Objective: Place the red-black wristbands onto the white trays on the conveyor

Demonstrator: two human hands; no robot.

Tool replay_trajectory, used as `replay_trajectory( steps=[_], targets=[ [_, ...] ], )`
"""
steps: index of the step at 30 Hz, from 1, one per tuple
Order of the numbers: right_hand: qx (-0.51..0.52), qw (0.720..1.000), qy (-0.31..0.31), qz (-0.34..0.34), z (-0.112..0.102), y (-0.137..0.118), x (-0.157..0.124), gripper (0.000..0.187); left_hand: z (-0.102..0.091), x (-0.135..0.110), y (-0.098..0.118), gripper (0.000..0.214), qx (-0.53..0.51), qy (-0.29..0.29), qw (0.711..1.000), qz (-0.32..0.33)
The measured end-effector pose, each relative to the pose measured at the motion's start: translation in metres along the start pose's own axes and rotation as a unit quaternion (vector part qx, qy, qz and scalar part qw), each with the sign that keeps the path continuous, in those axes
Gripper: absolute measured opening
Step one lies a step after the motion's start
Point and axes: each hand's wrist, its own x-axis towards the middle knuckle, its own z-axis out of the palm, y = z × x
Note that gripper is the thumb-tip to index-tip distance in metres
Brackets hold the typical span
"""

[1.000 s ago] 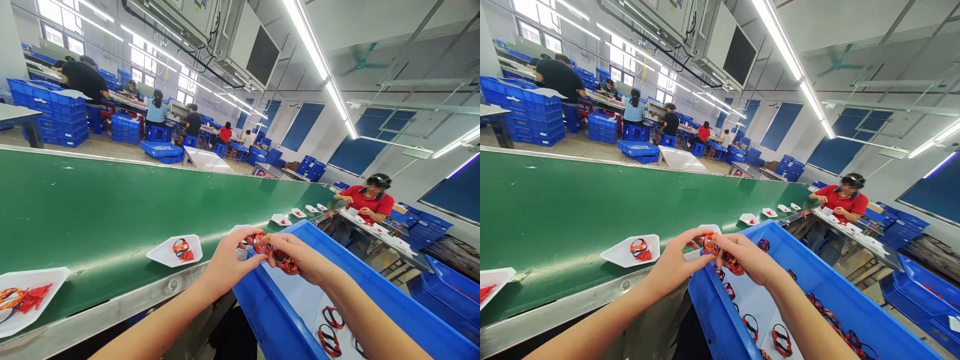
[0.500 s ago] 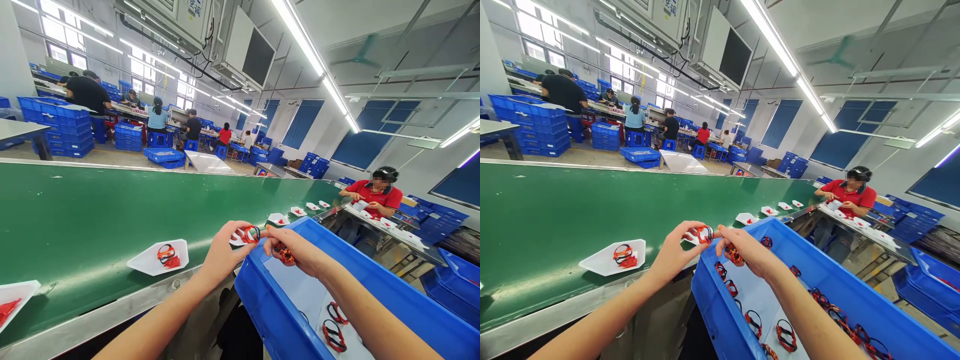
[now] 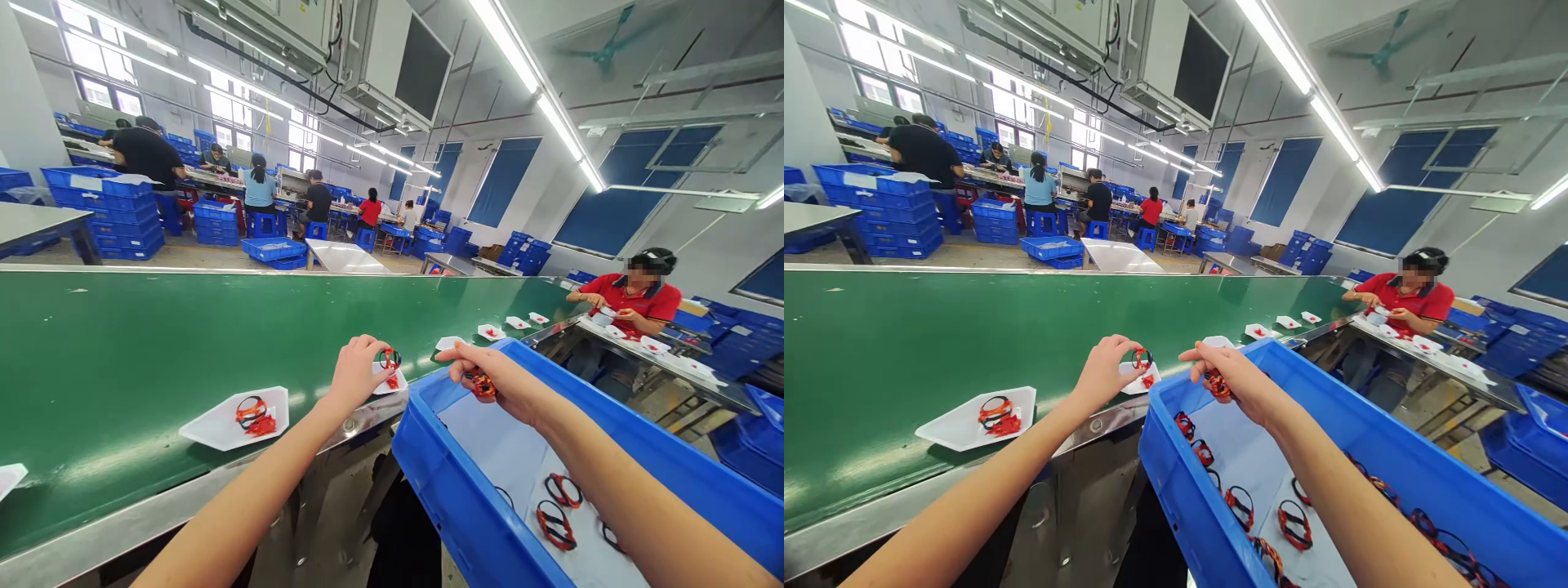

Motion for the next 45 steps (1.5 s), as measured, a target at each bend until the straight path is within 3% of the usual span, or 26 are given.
replay_trajectory(
  steps=[4,9,14,19,21,23,25,27,28,30,34,38,42,45],
  targets=[
    [0.047,0.999,-0.012,0.001,0.001,-0.001,0.002,0.037,-0.002,0.001,0.0,0.035,0.013,-0.008,1.0,-0.005],
    [0.116,0.993,-0.03,0.003,0.005,-0.001,0.004,0.034,-0.012,-0.006,0.05,0.021,-0.092,0.029,0.992,0.082],
    [0.152,0.986,-0.059,0.019,0.014,-0.003,0.001,0.031,-0.012,-0.009,0.091,0.023,-0.134,-0.044,0.974,0.176],
    [0.132,0.988,-0.052,0.055,0.021,-0.01,-0.003,0.034,-0.013,-0.003,0.095,0.014,-0.116,-0.078,0.974,0.177],
    [0.078,0.995,-0.039,0.042,0.019,-0.014,-0.004,0.038,-0.015,0.0,0.094,0.01,-0.149,-0.08,0.975,0.144],
    [-0.024,0.999,0.0,0.022,0.013,-0.016,-0.002,0.043,-0.015,0.003,0.091,0.012,-0.23,-0.084,0.968,0.063],
    [-0.12,0.992,0.037,0.022,0.004,-0.013,0.001,0.049,-0.015,0.006,0.087,0.019,-0.363,-0.102,0.924,-0.063],
    [-0.18,0.982,0.043,0.046,-0.007,-0.004,0.006,0.049,-0.013,0.009,0.083,0.026,-0.476,-0.126,0.854,-0.166],
    [-0.202,0.977,0.033,0.062,-0.012,0.002,0.009,0.046,-0.013,0.01,0.08,0.028,-0.51,-0.136,0.826,-0.196],
    [-0.256,0.963,0.013,0.089,-0.019,0.017,0.014,0.036,-0.011,0.012,0.076,0.031,-0.539,-0.148,0.799,-0.221],
    [-0.337,0.934,-0.02,0.122,-0.014,0.047,0.022,0.019,-0.01,0.013,0.069,0.035,-0.557,-0.144,0.783,-0.238],
    [-0.367,0.919,-0.058,0.134,0.002,0.069,0.024,0.024,-0.01,0.011,0.065,0.037,-0.554,-0.137,0.782,-0.25],
    [-0.393,0.909,-0.065,0.126,0.011,0.082,0.025,0.021,-0.01,0.013,0.058,0.042,-0.525,-0.122,0.806,-0.246],
    [-0.415,0.902,-0.048,0.105,0.009,0.085,0.027,0.02,-0.005,0.022,0.047,0.042,-0.475,-0.101,0.844,-0.226]
  ],
)
